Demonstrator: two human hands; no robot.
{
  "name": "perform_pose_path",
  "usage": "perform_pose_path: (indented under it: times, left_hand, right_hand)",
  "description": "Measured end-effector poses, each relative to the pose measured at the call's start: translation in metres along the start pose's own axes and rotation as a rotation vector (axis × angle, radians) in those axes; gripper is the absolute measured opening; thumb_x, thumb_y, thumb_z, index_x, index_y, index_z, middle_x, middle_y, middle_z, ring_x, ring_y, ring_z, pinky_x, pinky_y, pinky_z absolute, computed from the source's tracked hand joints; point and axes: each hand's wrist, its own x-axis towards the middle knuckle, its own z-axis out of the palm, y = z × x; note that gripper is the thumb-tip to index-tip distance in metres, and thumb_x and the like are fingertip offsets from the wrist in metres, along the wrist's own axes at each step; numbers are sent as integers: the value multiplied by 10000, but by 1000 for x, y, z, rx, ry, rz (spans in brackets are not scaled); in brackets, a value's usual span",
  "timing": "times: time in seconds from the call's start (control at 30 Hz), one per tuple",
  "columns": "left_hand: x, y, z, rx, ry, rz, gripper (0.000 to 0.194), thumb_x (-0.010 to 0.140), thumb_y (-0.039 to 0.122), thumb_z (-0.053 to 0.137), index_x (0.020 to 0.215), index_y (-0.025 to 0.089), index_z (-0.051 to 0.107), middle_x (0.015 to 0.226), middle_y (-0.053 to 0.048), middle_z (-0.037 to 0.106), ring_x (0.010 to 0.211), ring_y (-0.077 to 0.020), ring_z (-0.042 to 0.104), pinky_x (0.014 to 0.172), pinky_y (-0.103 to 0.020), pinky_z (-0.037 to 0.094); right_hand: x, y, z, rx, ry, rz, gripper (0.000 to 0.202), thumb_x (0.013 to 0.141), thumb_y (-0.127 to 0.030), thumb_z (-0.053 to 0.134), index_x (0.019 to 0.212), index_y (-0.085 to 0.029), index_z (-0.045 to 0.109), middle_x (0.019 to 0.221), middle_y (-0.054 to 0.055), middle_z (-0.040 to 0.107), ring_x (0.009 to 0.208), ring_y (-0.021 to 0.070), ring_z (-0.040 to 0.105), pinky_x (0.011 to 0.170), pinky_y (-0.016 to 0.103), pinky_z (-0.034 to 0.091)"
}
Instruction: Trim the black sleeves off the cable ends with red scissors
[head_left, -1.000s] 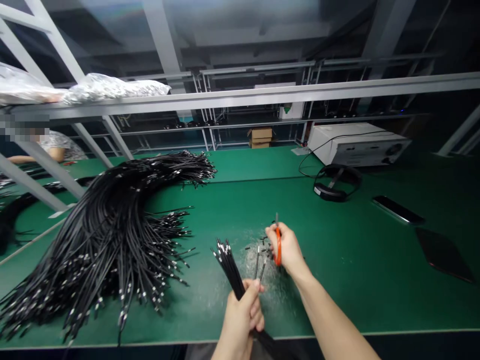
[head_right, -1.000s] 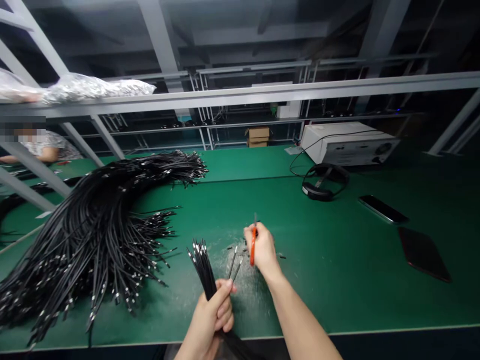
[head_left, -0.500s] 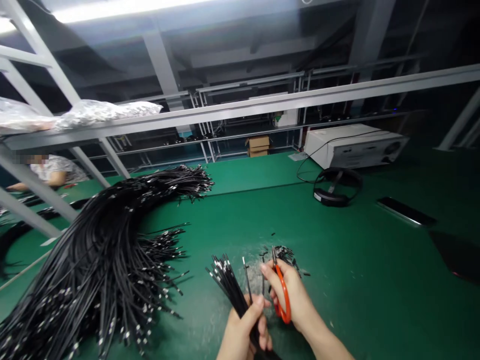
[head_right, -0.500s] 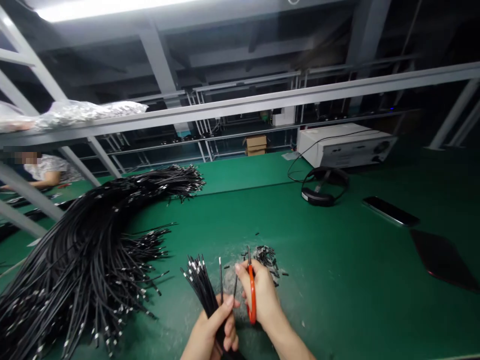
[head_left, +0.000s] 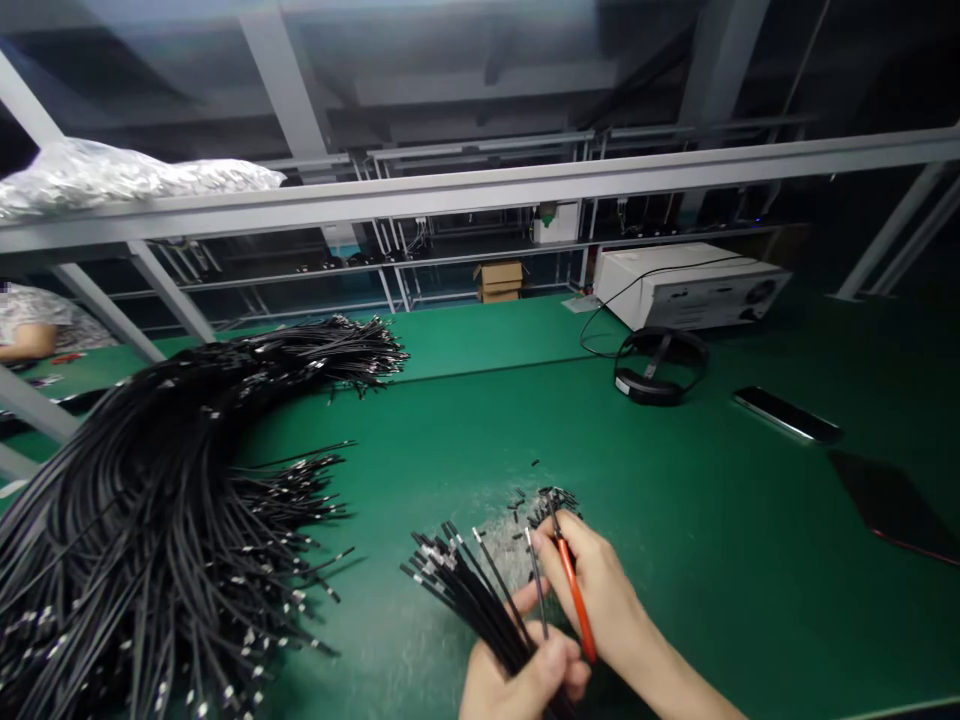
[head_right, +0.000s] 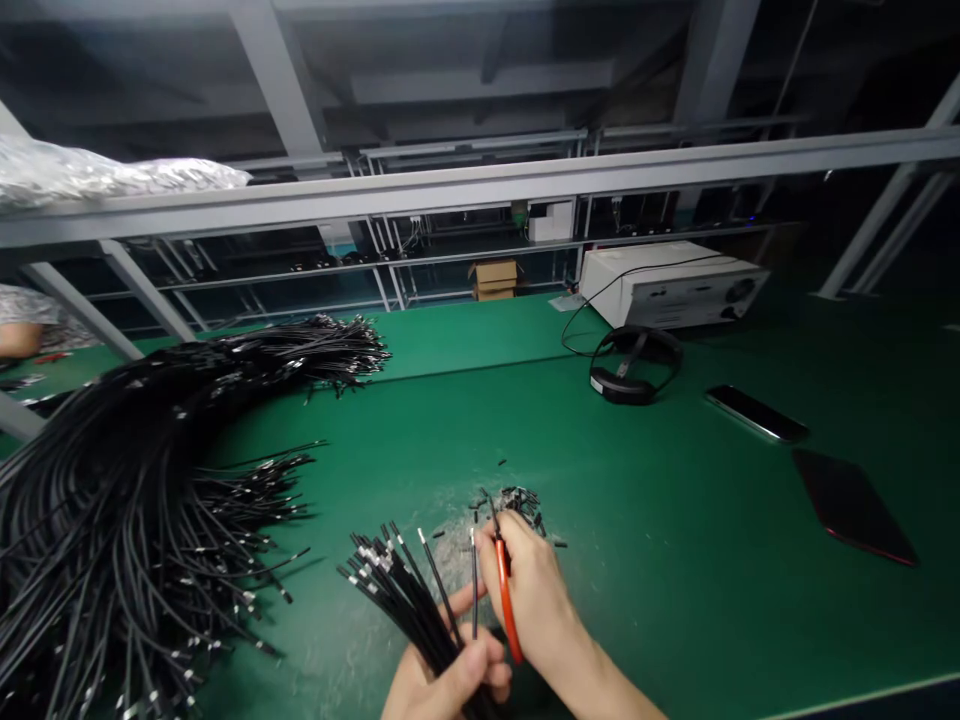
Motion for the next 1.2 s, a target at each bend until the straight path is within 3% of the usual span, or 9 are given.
perform_pose_path:
  times: [0.1,0.3,0.37,0.53,0.67,0.73,0.87,1.07,1.2]
  left_hand:
    - [-7,13,-12,153,25,-39,499,588,373,773,975,107,606,614,-100,710,398,-171,611,405,-250,460]
    - [-16,94,-79,321,86,-109,388,668,322,719,975,104,629,585,-52,680,329,-46,446,343,-157,345]
    - [-19,104,-88,366,44,-174,385,689,313,707,997,96,630,606,-67,685,324,-42,445,341,-156,343]
    - [-17,49,-58,69,-168,-173,498,562,288,802,1002,116,645,612,-15,623,426,-100,549,474,-259,490]
    - [-5,4,-23,19,-206,-157,369,523,284,826,809,117,663,673,-41,652,456,-142,624,487,-260,501]
    - [4,1,-12,44,-105,-158,431,537,330,812,874,113,654,749,-76,684,479,-155,631,463,-266,515]
    - [20,13,-5,105,141,-61,367,628,372,748,860,116,625,452,-3,614,386,-105,544,399,-188,452]
    - [18,20,-8,128,20,-145,310,602,389,753,643,104,639,440,-8,586,300,-73,486,324,-166,366]
    - [11,17,-10,207,-27,-173,348,603,441,740,685,111,664,450,3,569,287,-63,475,312,-156,339]
  right_hand:
    - [4,-3,13,-91,44,-71,162,907,-252,388,787,-193,480,764,23,543,680,145,545,628,234,396]
    - [-8,-27,57,-262,-9,-204,161,910,-217,339,815,-200,468,777,24,515,606,148,518,546,246,350]
    - [-16,-27,63,-255,-31,-178,162,909,-223,338,809,-202,464,775,22,515,601,148,519,540,246,350]
    - [-20,1,38,-160,40,-22,164,914,-260,365,802,-199,468,774,25,519,657,153,530,614,257,384]
    - [-8,10,3,-88,35,-49,141,913,-269,395,803,-205,456,757,7,504,674,143,513,643,254,381]
    - [-3,8,-9,-63,-27,-96,138,915,-258,392,798,-206,445,755,2,492,668,134,501,635,248,377]
    - [1,8,-18,-40,-134,-174,120,910,-223,393,801,-202,439,772,3,479,667,122,490,624,239,374]
    - [-4,15,-16,9,-187,-171,136,897,-236,408,777,-196,456,774,14,491,668,124,494,628,242,394]
    - [-12,14,-10,263,-137,174,217,884,-382,449,791,-192,496,638,-13,511,547,111,512,527,213,429]
